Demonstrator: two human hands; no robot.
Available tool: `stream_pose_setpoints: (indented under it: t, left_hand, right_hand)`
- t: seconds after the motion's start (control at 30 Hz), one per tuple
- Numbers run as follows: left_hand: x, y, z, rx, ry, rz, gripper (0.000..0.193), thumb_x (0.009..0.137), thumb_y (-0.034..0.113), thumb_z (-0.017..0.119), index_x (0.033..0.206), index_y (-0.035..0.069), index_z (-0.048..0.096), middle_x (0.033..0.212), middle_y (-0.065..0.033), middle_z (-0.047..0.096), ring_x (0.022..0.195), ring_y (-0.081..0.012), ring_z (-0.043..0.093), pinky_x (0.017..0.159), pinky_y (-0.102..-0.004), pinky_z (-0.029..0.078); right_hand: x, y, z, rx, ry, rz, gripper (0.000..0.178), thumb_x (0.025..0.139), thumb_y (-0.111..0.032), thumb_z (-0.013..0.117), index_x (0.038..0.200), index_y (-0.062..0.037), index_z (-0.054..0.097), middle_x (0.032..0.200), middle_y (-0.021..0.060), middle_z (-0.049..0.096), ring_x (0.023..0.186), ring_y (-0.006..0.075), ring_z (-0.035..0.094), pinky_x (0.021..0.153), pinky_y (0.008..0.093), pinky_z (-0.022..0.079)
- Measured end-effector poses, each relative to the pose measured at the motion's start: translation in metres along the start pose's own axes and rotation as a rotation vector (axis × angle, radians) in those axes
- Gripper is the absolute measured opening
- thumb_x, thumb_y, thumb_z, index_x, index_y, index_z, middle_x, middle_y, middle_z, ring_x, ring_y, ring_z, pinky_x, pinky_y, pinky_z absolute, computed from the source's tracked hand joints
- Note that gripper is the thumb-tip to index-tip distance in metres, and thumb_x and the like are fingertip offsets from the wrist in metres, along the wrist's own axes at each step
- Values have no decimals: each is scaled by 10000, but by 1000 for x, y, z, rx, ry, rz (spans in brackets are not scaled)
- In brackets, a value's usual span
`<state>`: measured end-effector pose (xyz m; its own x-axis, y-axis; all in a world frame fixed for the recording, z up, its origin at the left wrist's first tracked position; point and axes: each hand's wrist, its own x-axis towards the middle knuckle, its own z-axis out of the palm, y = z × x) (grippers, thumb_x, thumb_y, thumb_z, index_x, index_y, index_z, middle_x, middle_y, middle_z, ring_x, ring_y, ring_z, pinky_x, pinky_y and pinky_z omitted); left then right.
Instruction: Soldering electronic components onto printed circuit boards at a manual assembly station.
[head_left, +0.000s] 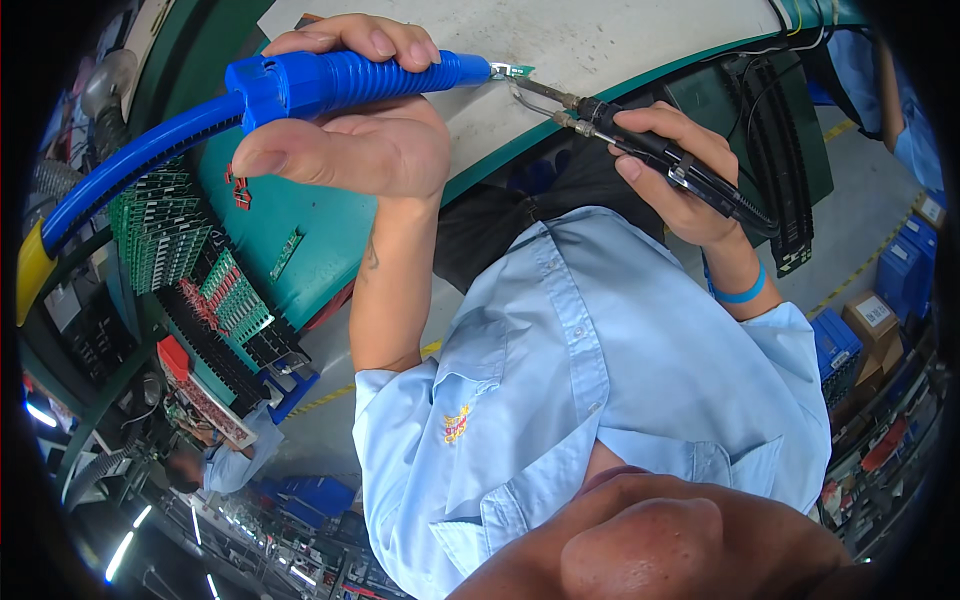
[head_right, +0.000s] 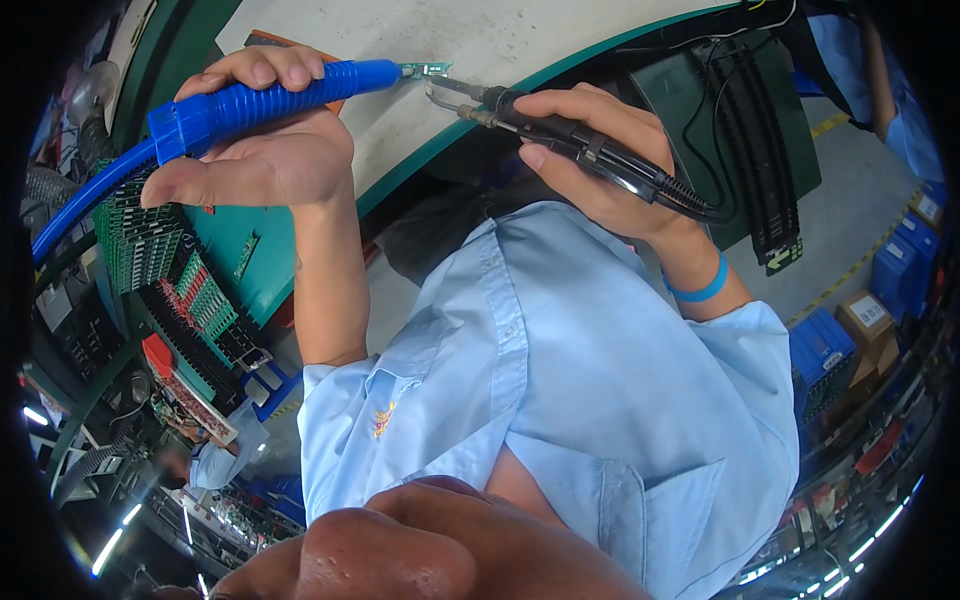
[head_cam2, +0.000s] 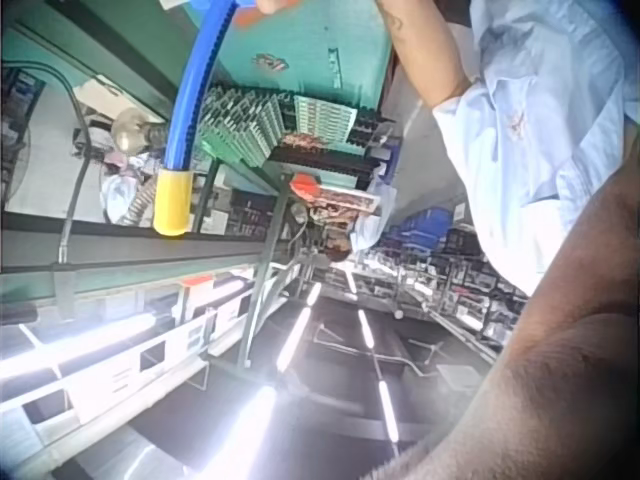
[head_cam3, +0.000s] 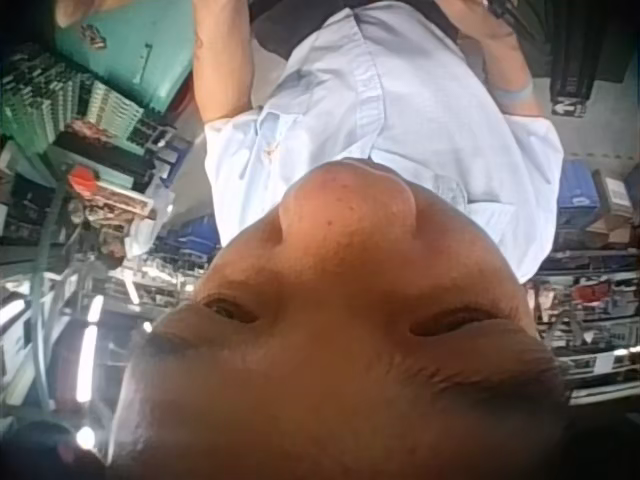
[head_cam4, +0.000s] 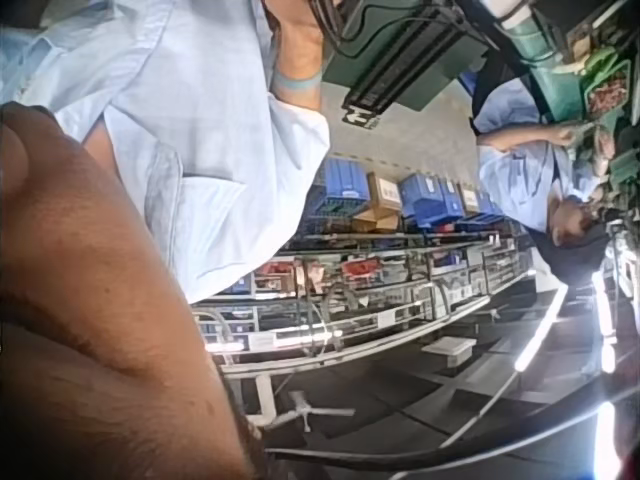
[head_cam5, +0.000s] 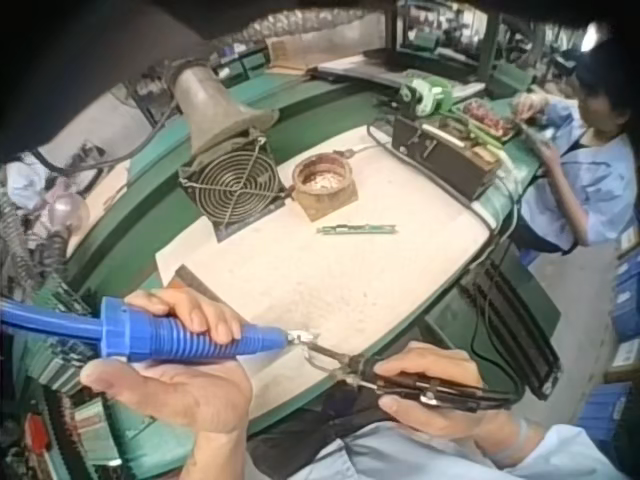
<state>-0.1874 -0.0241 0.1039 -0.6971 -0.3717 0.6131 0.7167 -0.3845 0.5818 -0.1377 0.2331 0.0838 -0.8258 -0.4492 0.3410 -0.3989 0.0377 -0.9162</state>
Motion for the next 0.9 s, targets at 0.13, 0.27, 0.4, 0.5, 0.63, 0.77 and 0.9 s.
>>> stream_pose_setpoints:
  t: [0.13, 0.27, 0.4, 0.5, 0.63, 0.77, 0.9]
  left_hand:
    - [0, 0, 2, 10, -1, 12, 1013, 738, 976, 156, 1001, 132, 651, 717, -71, 598, 607, -175, 607, 558, -333, 542]
    - [-3, 6, 5, -76, -42, -68, 1017, 744, 974, 158, 1016, 119, 635, 740, -77, 602, 612, -184, 610, 561, -332, 539]
    - [-11, 15, 9, -31, -17, 0, 1005, 731, 980, 184, 1068, 105, 543, 766, -92, 575, 591, -198, 588, 549, -332, 517]
    - [-18, 15, 12, -2, -10, 39, 1005, 732, 980, 183, 1081, 100, 521, 783, -94, 575, 594, -203, 588, 549, -333, 514]
    - [-24, 13, 16, 38, -22, 96, 1009, 750, 973, 155, 1066, 98, 546, 808, -85, 601, 626, -202, 611, 562, -339, 528]
    - [-26, 12, 17, 52, -23, 89, 1006, 744, 976, 156, 1071, 102, 531, 802, -85, 591, 630, -199, 611, 561, -341, 526]
    - [-28, 11, 14, 46, -25, 88, 1006, 736, 981, 161, 1057, 103, 534, 800, -80, 586, 630, -198, 610, 565, -339, 527]
  right_hand:
    - [0, 4, -1, 17, 7, 8, 361, 799, 28, 703, 1156, 52, 649, 888, 152, 695, 736, 197, 600, 663, 262, 457]
    - [2, 10, -1, 73, 42, -24, 355, 793, -9, 762, 1139, 6, 685, 891, 105, 719, 657, 162, 594, 607, 240, 472]
    - [2, 13, -3, 57, 31, -26, 355, 791, -7, 761, 1138, 6, 686, 893, 107, 720, 663, 164, 604, 612, 241, 479]
    - [1, 13, -3, 59, 30, -26, 356, 791, -7, 762, 1138, 6, 686, 893, 108, 720, 666, 164, 610, 615, 242, 484]
    - [1, 14, -3, 70, 37, -30, 356, 789, -7, 764, 1137, 5, 687, 893, 108, 720, 671, 165, 617, 619, 244, 491]
    - [1, 13, -3, 93, 40, 1, 352, 793, -5, 763, 1136, 4, 688, 892, 108, 719, 678, 167, 625, 624, 241, 496]
    - [0, 14, -3, 107, 50, 1, 345, 799, -7, 761, 1137, 6, 687, 897, 110, 721, 692, 170, 638, 632, 238, 502]
